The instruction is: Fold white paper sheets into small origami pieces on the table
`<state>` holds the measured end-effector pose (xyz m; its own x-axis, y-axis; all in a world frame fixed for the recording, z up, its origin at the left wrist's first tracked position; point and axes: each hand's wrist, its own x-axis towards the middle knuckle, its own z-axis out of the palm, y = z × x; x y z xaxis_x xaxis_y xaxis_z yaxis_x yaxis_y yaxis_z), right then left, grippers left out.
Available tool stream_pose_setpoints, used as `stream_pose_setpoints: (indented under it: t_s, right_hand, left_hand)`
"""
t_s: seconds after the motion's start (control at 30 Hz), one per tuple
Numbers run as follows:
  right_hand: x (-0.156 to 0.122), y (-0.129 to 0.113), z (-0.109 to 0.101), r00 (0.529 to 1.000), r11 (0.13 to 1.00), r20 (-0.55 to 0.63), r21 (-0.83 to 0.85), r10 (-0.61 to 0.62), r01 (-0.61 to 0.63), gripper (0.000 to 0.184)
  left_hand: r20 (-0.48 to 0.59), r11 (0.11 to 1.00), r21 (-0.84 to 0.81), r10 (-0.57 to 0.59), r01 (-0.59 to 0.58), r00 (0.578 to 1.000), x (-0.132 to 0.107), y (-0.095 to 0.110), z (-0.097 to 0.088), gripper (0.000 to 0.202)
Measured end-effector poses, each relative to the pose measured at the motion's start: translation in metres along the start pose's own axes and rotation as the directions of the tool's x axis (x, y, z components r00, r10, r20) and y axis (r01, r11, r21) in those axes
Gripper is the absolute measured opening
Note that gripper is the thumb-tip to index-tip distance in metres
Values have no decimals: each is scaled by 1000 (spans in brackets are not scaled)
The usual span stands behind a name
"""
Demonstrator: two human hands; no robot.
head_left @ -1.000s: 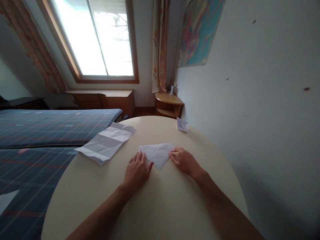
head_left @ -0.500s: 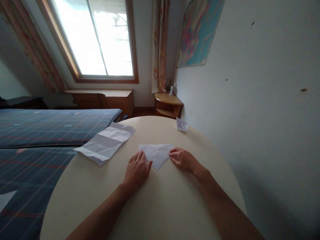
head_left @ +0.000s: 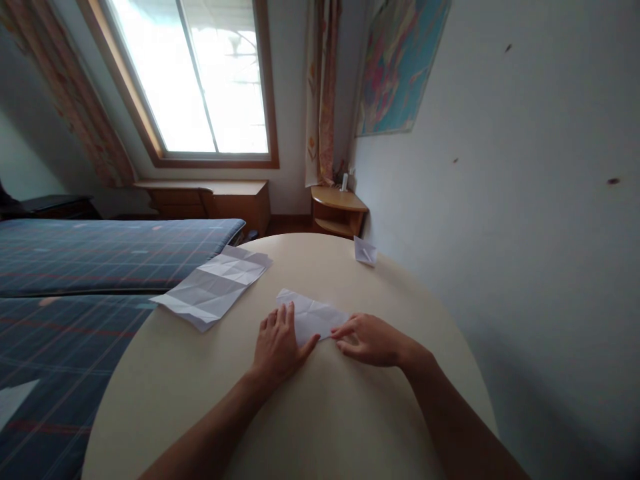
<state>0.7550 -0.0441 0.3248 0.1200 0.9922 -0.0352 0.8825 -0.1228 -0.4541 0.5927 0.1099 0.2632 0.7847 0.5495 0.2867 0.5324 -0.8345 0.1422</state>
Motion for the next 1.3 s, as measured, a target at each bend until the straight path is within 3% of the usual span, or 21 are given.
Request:
stream_pose_setpoints:
  t_s: [0.23,0.4,0.6,0.8,0.97,1.17,1.3]
  right_hand:
    - [0,7,-3,1000,993,-17,117,14,-12,28]
    - [3,14,5,998,998,-46,45,-41,43,25]
    - [4,1,14,994,995,-30,-8,-102,101,25]
    - [7,18,15,993,997,-104,64,56,-49,25]
    - [17,37,22,980,989,-169,118,104,-85,17]
    - [26,31,31,952,992,-287,106,103,-75,14]
    - [29,25,35,930,986,-334,112,157,-127,25]
  left_hand:
    - [-10,1000,2,1,-1,1000,-1,6,13,94]
    - [-44,1000,1,28,-28,999,-1,4,17,92]
    - [-31,1000,6,17,-17,999,-1,3,20,93]
    - [-14,1000,-21,11,-11,1000,2,4,19,94]
    - [3,1000,-32,2,-2,1000,4,6,20,96]
    - [-5,999,-49,21,-21,1000,3,4,23,90]
    - [-54,997,-68,24,-28,998,5,-1,21,75]
